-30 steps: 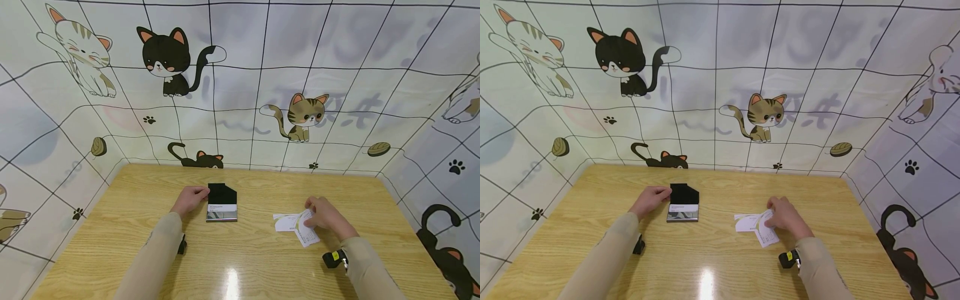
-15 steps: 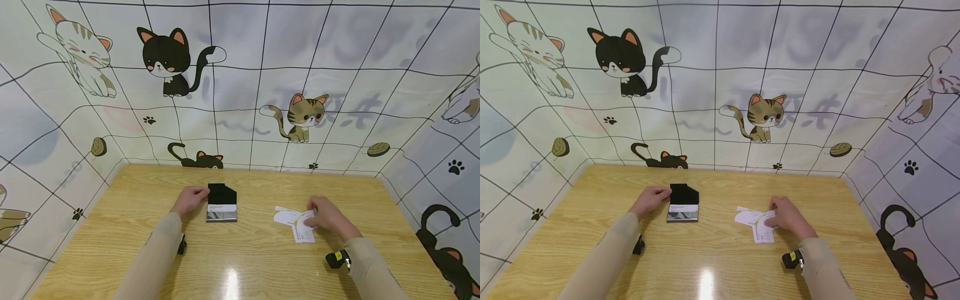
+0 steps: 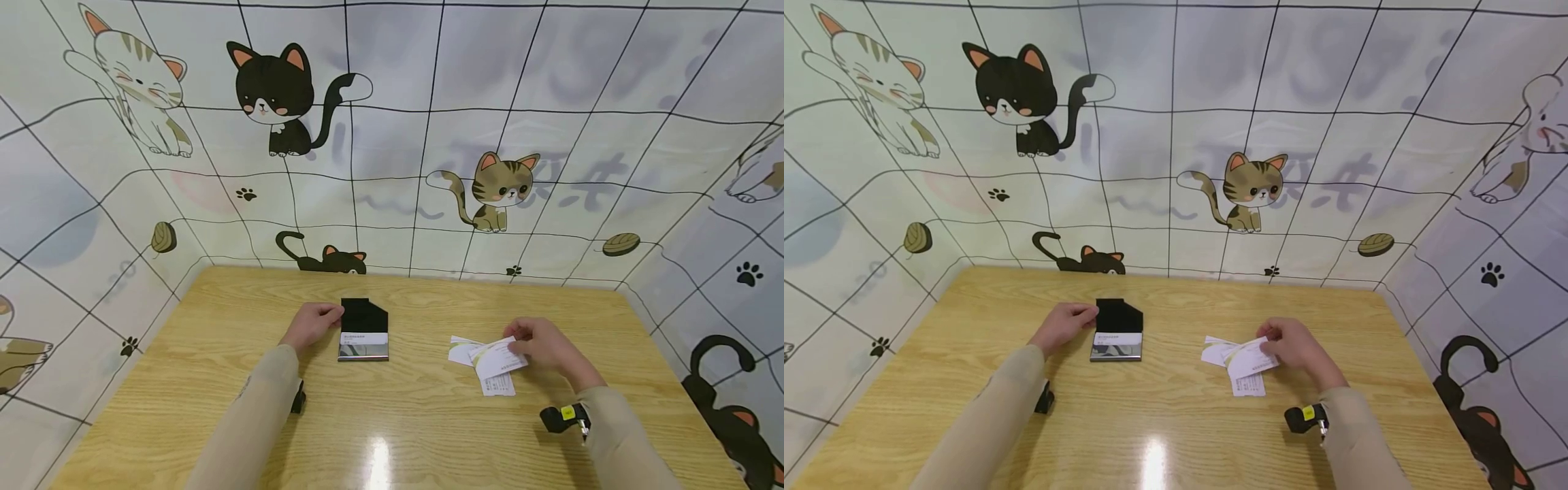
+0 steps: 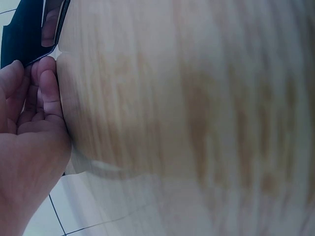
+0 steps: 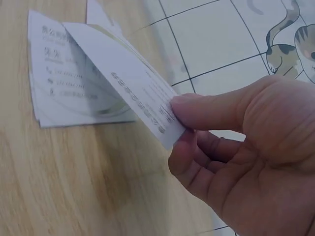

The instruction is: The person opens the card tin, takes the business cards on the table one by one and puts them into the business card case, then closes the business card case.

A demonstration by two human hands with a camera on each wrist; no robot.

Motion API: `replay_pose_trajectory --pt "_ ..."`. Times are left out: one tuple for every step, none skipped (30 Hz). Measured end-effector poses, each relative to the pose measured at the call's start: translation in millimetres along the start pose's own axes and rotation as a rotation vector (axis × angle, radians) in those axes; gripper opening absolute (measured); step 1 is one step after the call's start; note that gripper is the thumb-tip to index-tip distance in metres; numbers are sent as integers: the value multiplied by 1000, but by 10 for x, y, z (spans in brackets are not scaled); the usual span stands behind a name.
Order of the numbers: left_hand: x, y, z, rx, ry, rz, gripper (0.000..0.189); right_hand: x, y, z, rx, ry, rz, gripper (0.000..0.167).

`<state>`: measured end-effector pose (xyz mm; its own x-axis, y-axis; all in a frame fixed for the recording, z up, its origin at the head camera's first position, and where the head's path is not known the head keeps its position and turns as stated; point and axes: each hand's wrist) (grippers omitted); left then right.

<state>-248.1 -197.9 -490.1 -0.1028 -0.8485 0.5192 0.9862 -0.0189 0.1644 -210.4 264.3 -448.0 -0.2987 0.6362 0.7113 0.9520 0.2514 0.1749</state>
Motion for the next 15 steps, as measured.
replay_pose_trajectory --pt "1 1 1 -2 -2 1 29 -1 3 -18 -2 -24 -1 11" --pt "2 2 2 -5 -4 2 29 0 5 -39 -2 -48 -3 10" --pt "2 3 5 -7 -7 3 29 0 3 -58 1 -73 -6 10" --pt "3 4 7 -7 -9 4 29 -2 -1 -77 2 -97 -6 11" --pt "3 4 9 -7 -10 4 28 -6 -5 -97 7 -114 -5 11" --pt "3 1 9 -6 -11 5 28 -11 -12 -114 11 -130 -5 12" --pt "3 -1 8 -5 -12 5 29 -13 -18 -134 18 -145 -5 13" --pt "2 -3 7 -5 -13 6 28 -17 -24 -154 24 -158 -2 13" --pt "2 -5 7 -3 -13 5 29 -23 -30 -172 31 -169 1 14" --pt "1 -6 4 -5 -14 6 29 -29 -35 -193 37 -181 5 15" --pt "0 -8 3 -7 -14 6 29 -36 -39 -212 45 -190 9 15" --pt "-1 -7 1 -8 -14 6 29 -43 -42 -233 52 -203 13 16" --pt "-1 -5 1 -9 -15 6 29 -51 -44 -254 60 -213 17 16" --pt "-2 -4 0 -10 -16 5 29 -60 -46 -274 65 -222 22 16" --pt "-2 -2 1 -11 -16 4 29 -69 -48 -293 76 -226 26 15"
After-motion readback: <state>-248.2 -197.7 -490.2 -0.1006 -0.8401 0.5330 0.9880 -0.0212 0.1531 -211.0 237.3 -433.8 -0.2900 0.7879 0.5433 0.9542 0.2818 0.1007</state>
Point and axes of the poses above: each hand's wrist, its own y-axis away from the middle knuckle, its own x-axis out of the back of the hand, z = x × y
